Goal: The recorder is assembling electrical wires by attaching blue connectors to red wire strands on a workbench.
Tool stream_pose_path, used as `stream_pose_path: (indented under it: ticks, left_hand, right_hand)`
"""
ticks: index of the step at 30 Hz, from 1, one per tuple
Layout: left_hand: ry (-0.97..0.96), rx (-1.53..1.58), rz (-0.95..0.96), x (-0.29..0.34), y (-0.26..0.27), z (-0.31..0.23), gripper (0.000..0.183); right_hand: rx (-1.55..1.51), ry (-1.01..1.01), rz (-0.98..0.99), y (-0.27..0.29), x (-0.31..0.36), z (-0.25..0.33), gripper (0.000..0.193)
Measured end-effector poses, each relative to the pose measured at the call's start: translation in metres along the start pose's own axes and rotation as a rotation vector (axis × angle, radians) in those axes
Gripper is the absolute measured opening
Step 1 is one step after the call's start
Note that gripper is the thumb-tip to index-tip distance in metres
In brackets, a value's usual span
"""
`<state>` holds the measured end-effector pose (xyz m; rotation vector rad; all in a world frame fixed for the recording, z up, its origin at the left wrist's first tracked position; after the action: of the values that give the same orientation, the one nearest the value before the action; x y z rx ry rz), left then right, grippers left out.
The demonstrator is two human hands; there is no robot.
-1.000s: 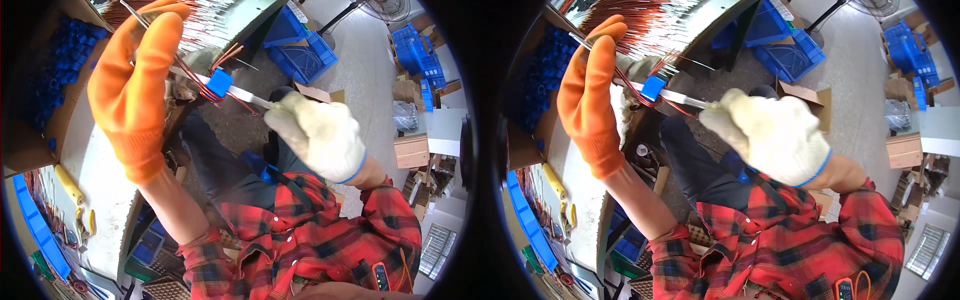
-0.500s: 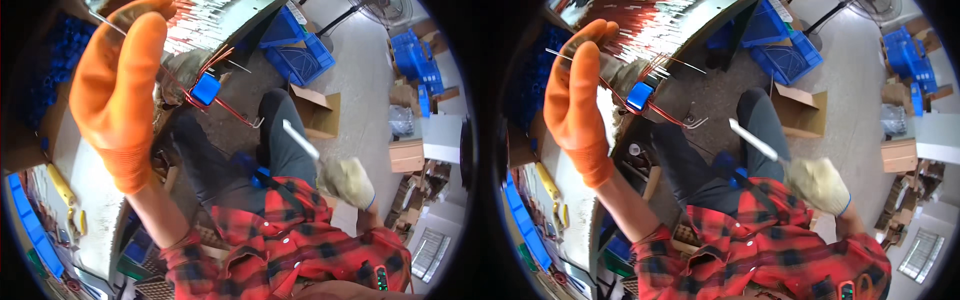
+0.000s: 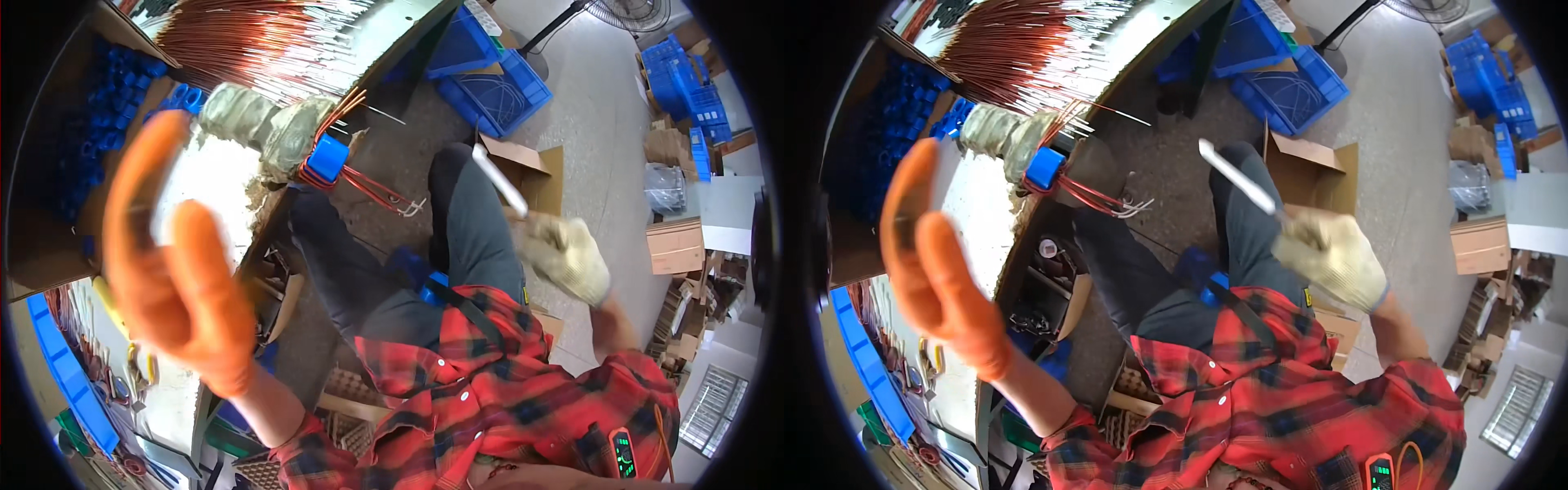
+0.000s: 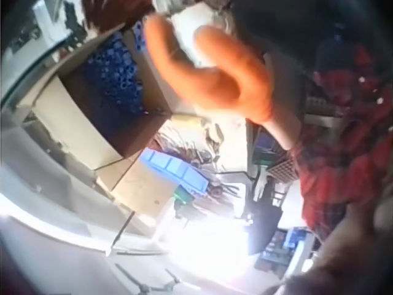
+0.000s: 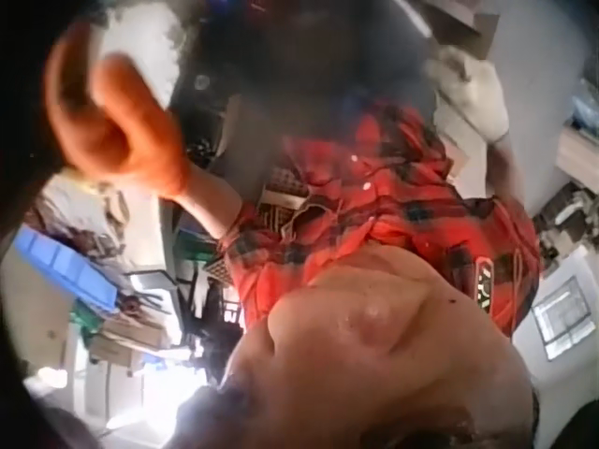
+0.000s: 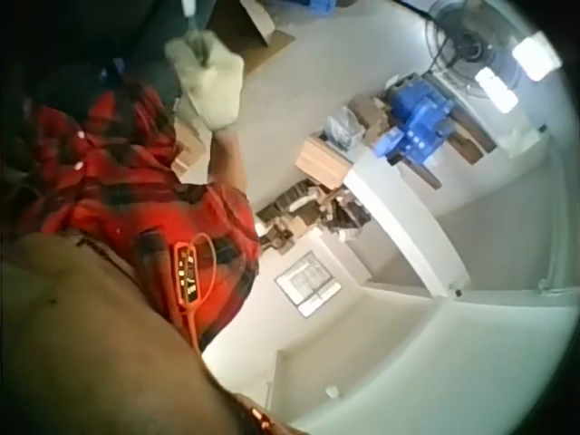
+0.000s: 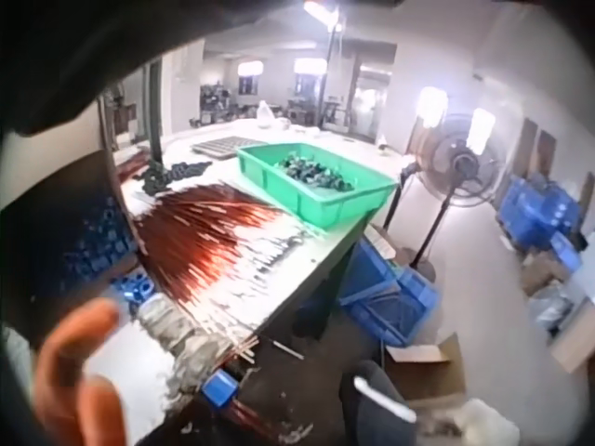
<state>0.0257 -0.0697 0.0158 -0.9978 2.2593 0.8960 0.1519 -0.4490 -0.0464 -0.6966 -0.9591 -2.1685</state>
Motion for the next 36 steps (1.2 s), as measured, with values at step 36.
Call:
stream_pose_path:
  ticks: [36]
  left_hand:
    - [0.105, 0.303, 0.075, -0.051, -0.061, 0.038, 0.028]
  right_hand:
    - [0.492, 1.053, -0.579, -0.055, -0.003, 0.123, 0.027]
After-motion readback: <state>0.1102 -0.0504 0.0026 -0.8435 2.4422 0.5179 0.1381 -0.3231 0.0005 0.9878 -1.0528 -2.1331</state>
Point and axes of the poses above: each hand's wrist, its own x-axis away from the middle knuckle, its own y-axis out of the back of the hand, z = x × y, the point moved 4 cm from there along -x, towards the middle knuckle, and after that the axes turned 1 degree about -z, right-handed, at the moved point
